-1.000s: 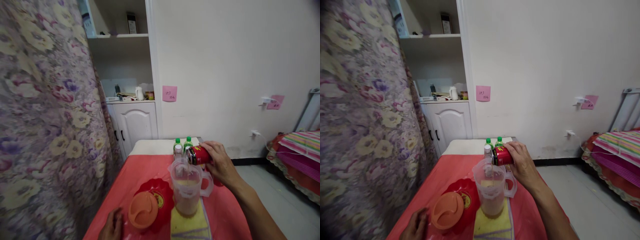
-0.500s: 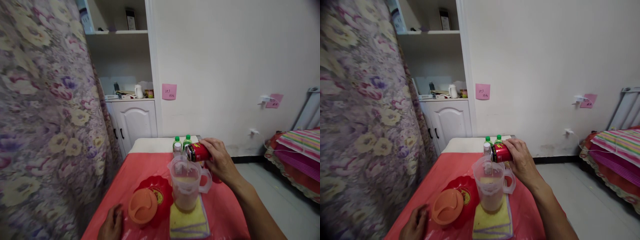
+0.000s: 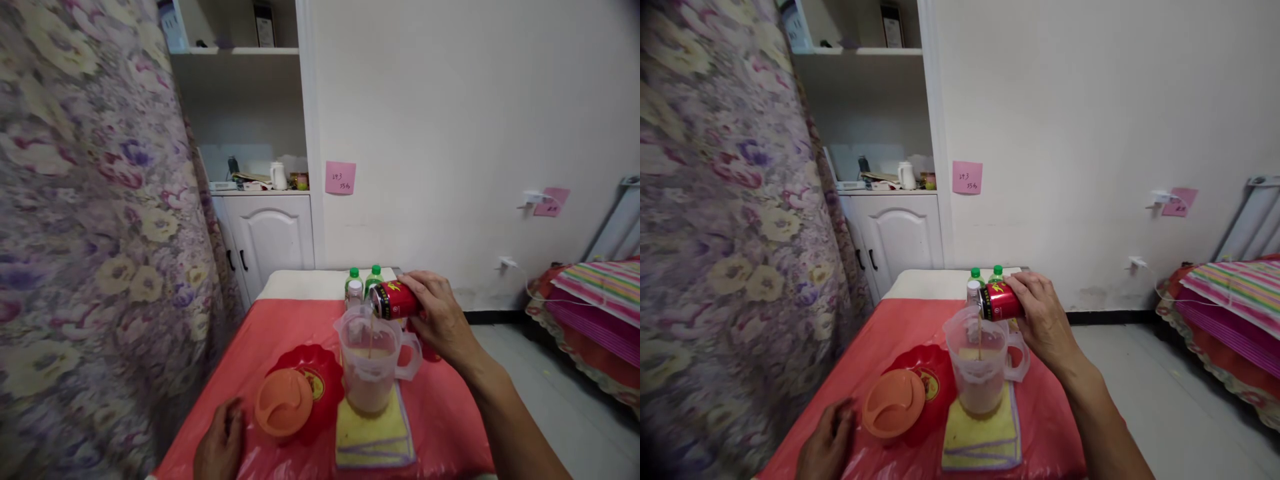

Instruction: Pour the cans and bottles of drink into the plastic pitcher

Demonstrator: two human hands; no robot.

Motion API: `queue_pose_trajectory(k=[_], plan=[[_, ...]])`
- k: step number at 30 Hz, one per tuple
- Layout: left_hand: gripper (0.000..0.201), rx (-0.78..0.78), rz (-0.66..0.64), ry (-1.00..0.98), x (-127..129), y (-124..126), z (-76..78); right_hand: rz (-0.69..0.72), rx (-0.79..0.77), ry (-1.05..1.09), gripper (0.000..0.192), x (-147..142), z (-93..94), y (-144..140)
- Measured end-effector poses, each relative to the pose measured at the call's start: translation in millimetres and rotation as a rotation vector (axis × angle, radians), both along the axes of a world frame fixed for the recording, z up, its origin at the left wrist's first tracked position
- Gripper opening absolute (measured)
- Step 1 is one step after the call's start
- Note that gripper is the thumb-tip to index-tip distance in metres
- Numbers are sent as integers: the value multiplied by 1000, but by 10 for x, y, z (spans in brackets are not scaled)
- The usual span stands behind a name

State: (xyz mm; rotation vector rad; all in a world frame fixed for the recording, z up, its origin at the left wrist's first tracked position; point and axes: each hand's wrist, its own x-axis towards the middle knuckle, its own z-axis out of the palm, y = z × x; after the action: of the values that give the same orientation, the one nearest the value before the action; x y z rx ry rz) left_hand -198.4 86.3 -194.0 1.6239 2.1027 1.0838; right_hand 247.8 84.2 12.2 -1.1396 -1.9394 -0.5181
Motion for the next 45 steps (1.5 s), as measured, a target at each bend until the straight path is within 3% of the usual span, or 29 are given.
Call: queue_pose_trajectory(k=[20, 35, 40, 45], plan=[[41, 29, 2, 30, 5, -16, -13, -16, 0, -21, 72, 36, 9, -24], [37, 79, 8, 13, 7, -32, -45, -41, -12, -89, 63, 69, -43, -39], [39, 56, 3, 12, 6, -29, -50, -65, -26, -124, 70, 74, 10, -67], [40, 48, -3, 12, 4, -22, -68, -102, 13, -164, 62, 93, 104, -81]])
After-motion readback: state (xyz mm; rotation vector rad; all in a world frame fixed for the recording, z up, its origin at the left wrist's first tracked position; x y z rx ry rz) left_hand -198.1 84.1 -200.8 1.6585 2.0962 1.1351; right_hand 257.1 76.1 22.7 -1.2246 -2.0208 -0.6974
